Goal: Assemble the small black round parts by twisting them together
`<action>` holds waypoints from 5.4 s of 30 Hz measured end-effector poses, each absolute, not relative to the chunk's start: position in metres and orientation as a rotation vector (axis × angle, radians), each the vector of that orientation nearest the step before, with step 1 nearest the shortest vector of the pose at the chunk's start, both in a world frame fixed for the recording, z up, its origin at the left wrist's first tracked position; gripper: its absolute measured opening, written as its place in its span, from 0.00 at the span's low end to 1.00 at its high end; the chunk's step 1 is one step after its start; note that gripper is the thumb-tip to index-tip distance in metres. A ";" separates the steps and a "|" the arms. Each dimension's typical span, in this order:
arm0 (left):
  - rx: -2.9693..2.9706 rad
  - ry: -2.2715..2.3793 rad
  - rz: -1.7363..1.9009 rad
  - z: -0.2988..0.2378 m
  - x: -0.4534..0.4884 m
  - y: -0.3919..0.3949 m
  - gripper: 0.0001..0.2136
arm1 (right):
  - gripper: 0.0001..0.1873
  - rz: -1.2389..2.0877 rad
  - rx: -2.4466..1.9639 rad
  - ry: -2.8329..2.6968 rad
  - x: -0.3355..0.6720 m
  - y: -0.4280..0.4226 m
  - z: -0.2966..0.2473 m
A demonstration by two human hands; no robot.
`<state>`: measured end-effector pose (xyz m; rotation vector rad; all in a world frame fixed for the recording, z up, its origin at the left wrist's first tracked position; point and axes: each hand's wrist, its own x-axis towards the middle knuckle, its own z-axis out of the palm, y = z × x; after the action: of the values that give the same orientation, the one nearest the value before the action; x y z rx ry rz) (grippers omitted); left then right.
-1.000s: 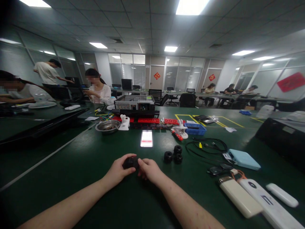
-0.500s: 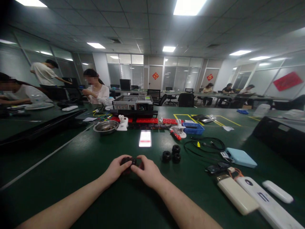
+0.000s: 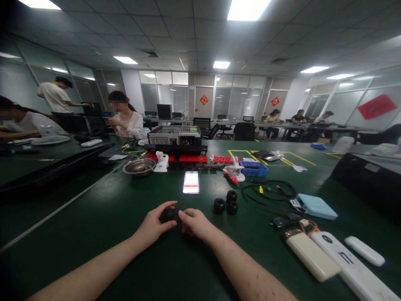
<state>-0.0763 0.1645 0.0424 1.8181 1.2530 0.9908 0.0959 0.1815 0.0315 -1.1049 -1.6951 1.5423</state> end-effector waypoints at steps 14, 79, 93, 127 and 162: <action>1.671 1.272 0.972 0.044 -0.073 0.168 0.15 | 0.22 0.949 -1.242 -2.000 0.098 0.173 0.035; 1.801 1.229 1.106 0.043 -0.074 0.163 0.17 | 0.25 1.420 -1.095 -1.700 0.094 0.184 0.027; 1.341 1.118 0.867 0.037 -0.072 0.172 0.20 | 0.15 0.793 -1.142 -2.040 0.100 0.171 0.041; 1.616 1.149 0.992 0.035 -0.073 0.169 0.17 | 0.19 1.334 -1.061 -1.797 0.098 0.180 0.032; 1.848 1.251 0.959 0.046 -0.073 0.160 0.19 | 0.23 1.245 -1.231 -1.831 0.095 0.184 0.026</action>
<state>-0.0731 0.1600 0.0458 1.8480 1.2514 0.9592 0.0953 0.1839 0.0257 -1.2312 -1.8310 1.2446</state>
